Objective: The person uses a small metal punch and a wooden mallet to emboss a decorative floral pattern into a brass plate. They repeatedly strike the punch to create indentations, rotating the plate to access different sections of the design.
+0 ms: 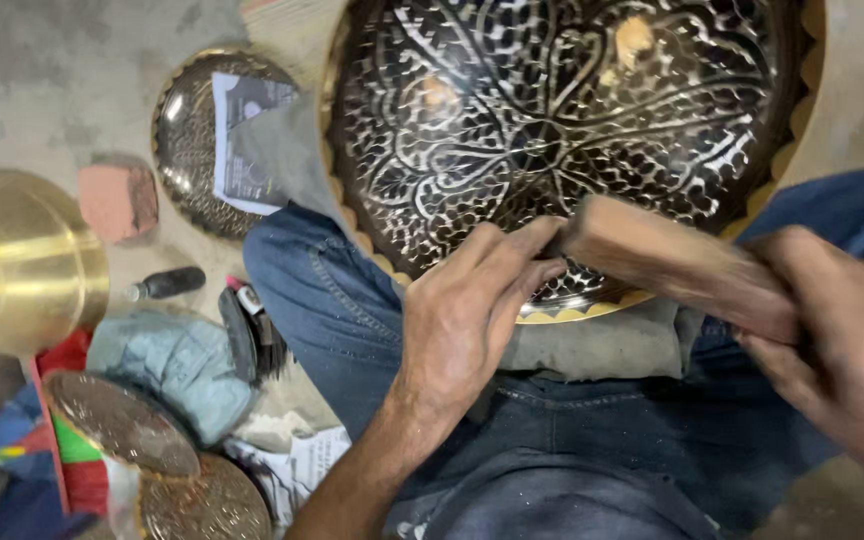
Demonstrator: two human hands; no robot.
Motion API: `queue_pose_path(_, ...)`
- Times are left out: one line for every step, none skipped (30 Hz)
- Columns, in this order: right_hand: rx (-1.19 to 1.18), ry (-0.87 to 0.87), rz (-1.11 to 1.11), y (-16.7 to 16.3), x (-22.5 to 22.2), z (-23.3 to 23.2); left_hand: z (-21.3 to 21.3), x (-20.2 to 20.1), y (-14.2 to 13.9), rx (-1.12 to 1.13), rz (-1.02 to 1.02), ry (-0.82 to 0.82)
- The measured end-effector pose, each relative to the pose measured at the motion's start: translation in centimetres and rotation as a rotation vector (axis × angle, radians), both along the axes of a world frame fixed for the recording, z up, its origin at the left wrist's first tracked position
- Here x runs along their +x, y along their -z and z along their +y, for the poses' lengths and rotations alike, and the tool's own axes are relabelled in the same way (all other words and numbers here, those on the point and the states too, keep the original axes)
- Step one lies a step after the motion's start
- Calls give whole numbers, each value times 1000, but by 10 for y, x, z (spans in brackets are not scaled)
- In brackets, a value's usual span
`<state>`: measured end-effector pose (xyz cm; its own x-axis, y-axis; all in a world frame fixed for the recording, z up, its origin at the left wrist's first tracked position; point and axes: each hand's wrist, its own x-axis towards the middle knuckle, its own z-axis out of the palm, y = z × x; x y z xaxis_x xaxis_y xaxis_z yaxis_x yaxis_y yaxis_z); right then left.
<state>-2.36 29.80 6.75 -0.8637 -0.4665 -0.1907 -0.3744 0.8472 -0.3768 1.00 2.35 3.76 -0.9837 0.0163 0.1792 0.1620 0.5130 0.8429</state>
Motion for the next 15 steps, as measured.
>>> queue_pose_path(96,50,-13,0,-1,1,-1,1,-2,-14,-7,-16)
queue_pose_path(192,104,-20,0,0,1,-2,1,-3,-26,-12,-28)
queue_pose_path(286,171,-14,1,0,1,-3,1,-3,-39,-6,-31)
queue_pose_path(251,186,-34,2,1,2,-4,2,-3,-49,-4,-20)
queue_pose_path(214,199,-59,3,2,2,-5,2,-3,-61,-8,-9)
queue_pose_path(177,208,-90,3,3,2,-7,3,-4,-74,-18,-3)
queue_pose_path(222,211,-82,3,4,2,-8,4,-4,-72,-18,-2)
queue_pose_path(268,216,-73,3,5,1,-9,4,-4,-68,-17,0)
queue_pose_path(316,225,-60,2,6,0,-10,4,-5,-62,-13,6)
queue_pose_path(294,203,-51,1,6,-1,-10,3,-5,-62,-29,4)
queue_pose_path(271,182,-39,0,7,-2,-10,2,-6,-64,-42,3)
queue_pose_path(154,203,3,2,8,-5,-11,3,-8,-69,-57,-2)
queue_pose_path(37,215,45,1,9,-6,-12,3,-11,4,-26,1)
queue_pose_path(-178,265,116,8,11,-12,-14,5,-14,70,7,-6)
queue_pose_path(-314,322,131,13,13,-15,-18,6,-17,136,44,-13)
